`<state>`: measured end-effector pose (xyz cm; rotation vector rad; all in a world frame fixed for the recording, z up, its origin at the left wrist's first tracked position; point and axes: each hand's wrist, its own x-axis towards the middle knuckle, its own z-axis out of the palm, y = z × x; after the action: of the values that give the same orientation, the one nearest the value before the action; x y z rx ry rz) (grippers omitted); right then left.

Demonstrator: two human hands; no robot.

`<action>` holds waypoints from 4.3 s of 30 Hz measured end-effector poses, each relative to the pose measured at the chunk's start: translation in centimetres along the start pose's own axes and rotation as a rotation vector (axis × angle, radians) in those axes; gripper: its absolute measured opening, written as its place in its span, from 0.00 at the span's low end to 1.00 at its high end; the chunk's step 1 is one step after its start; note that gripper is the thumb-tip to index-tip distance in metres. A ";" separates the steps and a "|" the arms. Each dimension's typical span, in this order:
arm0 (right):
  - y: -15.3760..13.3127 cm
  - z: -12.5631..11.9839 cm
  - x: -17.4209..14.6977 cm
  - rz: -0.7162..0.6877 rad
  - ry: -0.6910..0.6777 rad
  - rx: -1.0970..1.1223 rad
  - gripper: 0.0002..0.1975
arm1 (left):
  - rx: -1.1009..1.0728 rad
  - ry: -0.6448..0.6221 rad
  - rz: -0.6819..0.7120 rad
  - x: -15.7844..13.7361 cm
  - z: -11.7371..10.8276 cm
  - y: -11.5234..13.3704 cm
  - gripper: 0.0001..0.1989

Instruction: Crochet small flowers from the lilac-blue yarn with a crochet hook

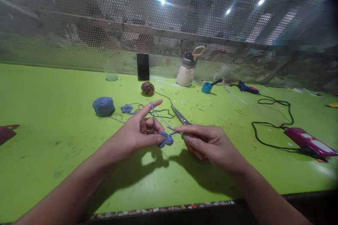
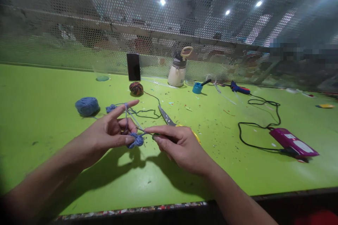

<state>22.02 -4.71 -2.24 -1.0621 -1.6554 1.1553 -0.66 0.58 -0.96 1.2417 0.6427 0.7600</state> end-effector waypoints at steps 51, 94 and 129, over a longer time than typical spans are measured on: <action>-1.0 0.1 -0.1 0.050 -0.001 -0.094 0.14 | 0.122 0.102 0.087 -0.3 1.3 -0.4 0.38; -0.4 1.6 0.3 -0.010 0.084 0.243 0.17 | 0.068 0.132 0.017 -0.7 2.4 -0.7 0.34; -0.6 1.4 0.7 0.039 0.054 0.229 0.15 | 0.013 0.112 -0.050 -0.6 2.4 -0.4 0.36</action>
<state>20.37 -4.54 -1.84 -0.9741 -1.4271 1.2963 0.91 -1.31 -0.81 1.1967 0.7684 0.7893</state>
